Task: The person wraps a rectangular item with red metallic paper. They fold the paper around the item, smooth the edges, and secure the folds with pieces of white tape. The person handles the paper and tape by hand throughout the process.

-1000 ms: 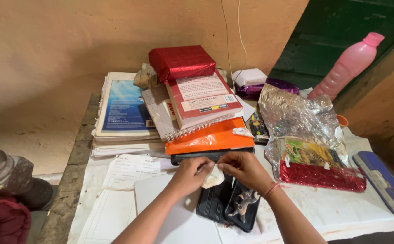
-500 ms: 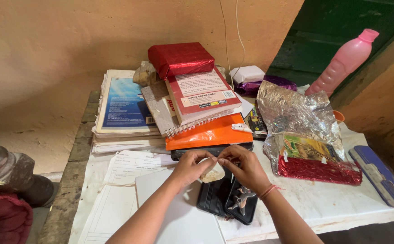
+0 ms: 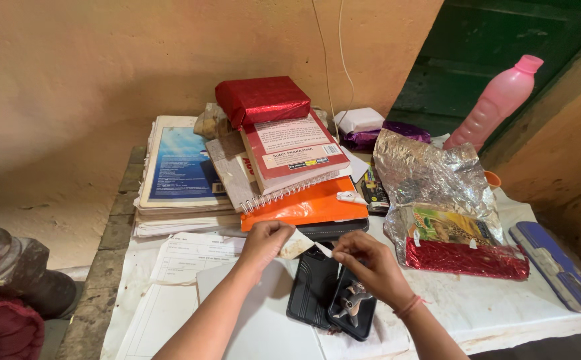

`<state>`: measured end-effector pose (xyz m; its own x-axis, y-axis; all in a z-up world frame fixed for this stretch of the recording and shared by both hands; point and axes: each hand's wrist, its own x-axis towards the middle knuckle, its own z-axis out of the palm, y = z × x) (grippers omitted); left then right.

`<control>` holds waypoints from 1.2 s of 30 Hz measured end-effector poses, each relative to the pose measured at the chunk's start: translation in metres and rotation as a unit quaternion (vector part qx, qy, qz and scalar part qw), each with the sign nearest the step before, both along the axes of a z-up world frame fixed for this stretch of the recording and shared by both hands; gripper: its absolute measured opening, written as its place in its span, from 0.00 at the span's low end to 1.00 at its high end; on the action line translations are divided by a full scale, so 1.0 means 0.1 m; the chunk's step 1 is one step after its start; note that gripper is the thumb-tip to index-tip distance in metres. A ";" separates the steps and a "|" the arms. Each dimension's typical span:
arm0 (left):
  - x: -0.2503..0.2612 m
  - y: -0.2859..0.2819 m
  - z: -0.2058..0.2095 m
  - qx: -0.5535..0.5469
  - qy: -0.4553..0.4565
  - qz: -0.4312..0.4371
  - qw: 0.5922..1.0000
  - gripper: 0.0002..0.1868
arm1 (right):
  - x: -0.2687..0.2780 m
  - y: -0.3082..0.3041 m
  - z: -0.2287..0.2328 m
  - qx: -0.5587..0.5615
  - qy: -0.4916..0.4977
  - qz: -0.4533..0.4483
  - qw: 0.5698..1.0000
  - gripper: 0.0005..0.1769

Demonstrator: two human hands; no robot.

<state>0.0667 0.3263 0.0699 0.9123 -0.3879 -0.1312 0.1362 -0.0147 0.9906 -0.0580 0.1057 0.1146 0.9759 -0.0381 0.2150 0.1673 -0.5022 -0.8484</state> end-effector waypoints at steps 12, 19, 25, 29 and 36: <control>-0.34 -0.18 -0.10 0.009 0.026 0.043 0.999 0.15 | -0.06 -0.91 -0.57 0.162 -0.007 -0.144 0.976 0.14; -0.57 -0.43 -0.14 0.013 0.006 0.101 0.995 0.15 | 0.33 -0.99 -0.62 0.083 -0.101 -0.125 0.984 0.11; -0.59 -0.66 -0.32 0.026 -0.040 0.153 0.987 0.16 | 0.34 -1.00 -0.66 -0.141 -0.222 -0.059 0.963 0.15; -0.64 -0.79 -0.46 0.007 -0.066 0.187 0.980 0.15 | 0.22 -1.04 -0.64 -0.166 -0.195 -0.027 0.966 0.20; -0.73 -0.97 -0.48 -0.007 -0.066 0.224 0.972 0.14 | 0.28 -1.20 -0.58 -0.272 -0.254 0.006 0.928 0.22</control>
<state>-0.0067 0.2294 0.0222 0.9987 0.0508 0.0003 -0.0018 0.0300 0.9995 -0.0300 -0.0147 0.0569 0.7424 0.2220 0.6321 0.4856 -0.8284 -0.2793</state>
